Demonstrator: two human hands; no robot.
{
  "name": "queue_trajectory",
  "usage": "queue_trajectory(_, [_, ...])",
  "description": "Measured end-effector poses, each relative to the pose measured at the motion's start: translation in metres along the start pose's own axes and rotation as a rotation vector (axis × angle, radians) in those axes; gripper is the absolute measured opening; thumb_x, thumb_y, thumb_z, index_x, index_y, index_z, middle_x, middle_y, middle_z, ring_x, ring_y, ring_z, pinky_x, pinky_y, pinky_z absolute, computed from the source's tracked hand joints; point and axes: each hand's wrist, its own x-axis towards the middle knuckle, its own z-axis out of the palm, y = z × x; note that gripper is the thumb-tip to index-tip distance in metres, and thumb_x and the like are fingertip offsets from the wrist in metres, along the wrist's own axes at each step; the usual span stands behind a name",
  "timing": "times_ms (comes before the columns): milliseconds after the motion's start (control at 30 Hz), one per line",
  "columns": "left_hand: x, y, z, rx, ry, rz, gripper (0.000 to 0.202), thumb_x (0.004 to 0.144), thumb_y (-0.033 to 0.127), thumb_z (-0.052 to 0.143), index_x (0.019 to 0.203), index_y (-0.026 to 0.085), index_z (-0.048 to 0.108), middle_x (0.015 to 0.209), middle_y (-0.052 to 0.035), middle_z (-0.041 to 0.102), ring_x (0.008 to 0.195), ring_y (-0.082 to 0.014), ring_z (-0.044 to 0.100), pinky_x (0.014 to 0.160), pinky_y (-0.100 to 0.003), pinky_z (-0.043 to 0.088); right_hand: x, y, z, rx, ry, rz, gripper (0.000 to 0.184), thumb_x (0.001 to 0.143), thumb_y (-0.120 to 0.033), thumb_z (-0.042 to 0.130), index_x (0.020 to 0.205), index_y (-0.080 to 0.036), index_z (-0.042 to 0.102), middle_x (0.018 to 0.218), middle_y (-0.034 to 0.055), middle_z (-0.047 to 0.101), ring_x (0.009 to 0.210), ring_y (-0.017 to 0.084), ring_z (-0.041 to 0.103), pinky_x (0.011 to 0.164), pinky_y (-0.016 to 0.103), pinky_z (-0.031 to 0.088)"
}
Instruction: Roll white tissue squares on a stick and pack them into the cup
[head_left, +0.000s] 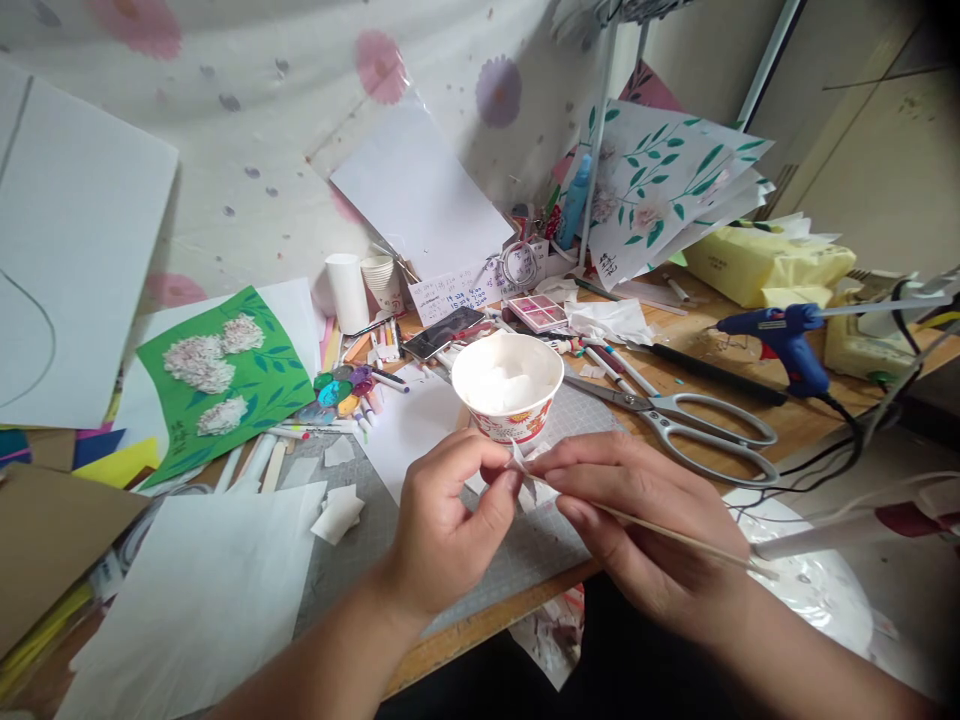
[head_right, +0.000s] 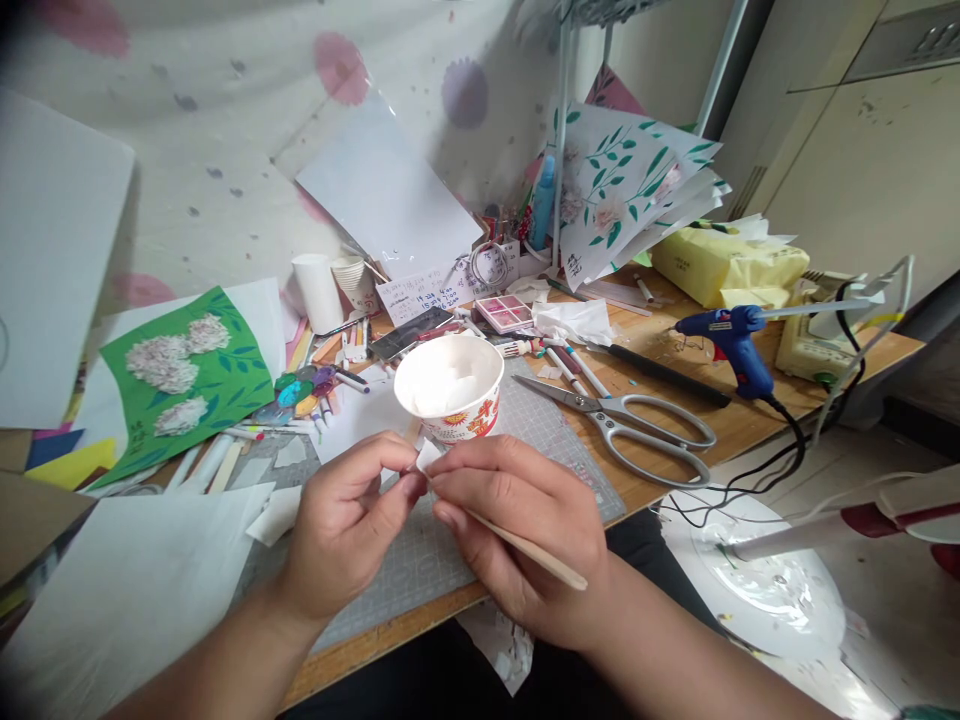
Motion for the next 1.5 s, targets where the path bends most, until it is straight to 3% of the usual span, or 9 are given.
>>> queue_trajectory(167, [0.001,-0.004,-0.002,-0.016,0.044,-0.126,0.02,0.09,0.019,0.058,0.07,0.018,0.061,0.066,0.0005,0.056,0.065,-0.0151,0.052,0.064,-0.028,0.042,-0.004,0.006,0.0,0.008,0.101,0.078,0.024,0.087,-0.003,0.063,0.101,-0.018,0.074,0.092,0.0084,0.078,0.086,0.019,0.075,0.077,0.029,0.064])
queue_trajectory(333, [0.006,-0.016,-0.006,-0.245,0.143,-0.334,0.022,0.089,0.026,0.062,0.069,0.019,0.061,0.058,0.0034,0.055,0.058,-0.013,0.049,0.059,-0.025,0.038,-0.012,0.025,-0.002,0.113,0.297,0.256,0.02,0.09,-0.01,0.066,0.099,-0.024,0.076,0.095,0.006,0.077,0.095,0.023,0.072,0.083,0.039,0.063])
queue_trajectory(600, [0.023,-0.029,-0.009,-0.323,0.37,-0.441,0.02,0.084,0.032,0.068,0.07,0.018,0.065,0.047,0.0079,0.044,0.047,-0.0093,0.038,0.051,-0.022,0.031,-0.016,0.044,-0.013,0.246,0.533,0.425,0.007,0.09,-0.023,0.071,0.091,-0.024,0.078,0.096,0.0064,0.076,0.084,0.021,0.074,0.066,0.033,0.067])
queue_trajectory(733, [0.023,-0.031,-0.01,-0.281,0.253,-0.482,0.035,0.084,0.041,0.071,0.108,0.015,0.073,0.045,0.0093,0.046,0.044,-0.0106,0.04,0.049,-0.023,0.033,-0.016,0.039,-0.005,0.323,0.502,0.453,0.008,0.09,-0.021,0.07,0.092,-0.023,0.078,0.095,0.0056,0.075,0.083,0.019,0.073,0.066,0.031,0.067])
queue_trajectory(833, [0.018,-0.028,-0.012,-0.185,0.157,-0.421,0.052,0.089,0.04,0.068,0.136,0.017,0.058,0.053,0.0072,0.056,0.052,-0.0136,0.05,0.054,-0.024,0.038,-0.017,0.034,0.004,0.331,0.416,0.409,0.013,0.092,-0.018,0.068,0.095,-0.024,0.078,0.096,0.0051,0.074,0.087,0.019,0.072,0.066,0.029,0.066])
queue_trajectory(967, [0.005,-0.015,-0.012,-0.042,0.245,-0.088,0.006,0.092,0.024,0.064,0.096,0.021,0.066,0.071,0.0024,0.062,0.064,-0.0135,0.057,0.063,-0.025,0.044,-0.015,0.023,0.011,0.338,0.326,0.347,0.018,0.092,-0.013,0.066,0.099,-0.024,0.077,0.096,0.006,0.076,0.092,0.02,0.071,0.069,0.031,0.064])
queue_trajectory(1067, [0.0,-0.003,-0.008,-0.037,0.061,0.052,0.011,0.09,0.016,0.064,0.08,0.02,0.061,0.07,0.0019,0.061,0.065,-0.0132,0.057,0.064,-0.025,0.045,-0.009,0.012,0.01,0.256,0.237,0.279,0.017,0.09,-0.01,0.066,0.097,-0.022,0.076,0.091,0.006,0.078,0.089,0.02,0.073,0.077,0.035,0.064])
queue_trajectory(1167, [0.0,0.002,-0.005,-0.096,-0.059,0.038,0.013,0.09,0.013,0.062,0.079,0.02,0.06,0.073,0.0012,0.063,0.069,-0.0135,0.059,0.066,-0.025,0.046,-0.004,0.001,0.009,0.203,0.186,0.237,0.016,0.088,-0.01,0.067,0.096,-0.021,0.076,0.089,0.0062,0.079,0.087,0.021,0.075,0.077,0.036,0.064])
queue_trajectory(1500, [-0.003,-0.003,-0.006,-0.305,-0.135,-0.183,0.014,0.095,0.027,0.062,0.084,0.018,0.063,0.077,-0.001,0.065,0.074,-0.0157,0.06,0.073,-0.028,0.048,-0.014,0.003,0.015,0.534,0.226,0.349,0.017,0.093,-0.015,0.065,0.103,-0.023,0.076,0.098,0.0069,0.078,0.092,0.02,0.073,0.068,0.029,0.062])
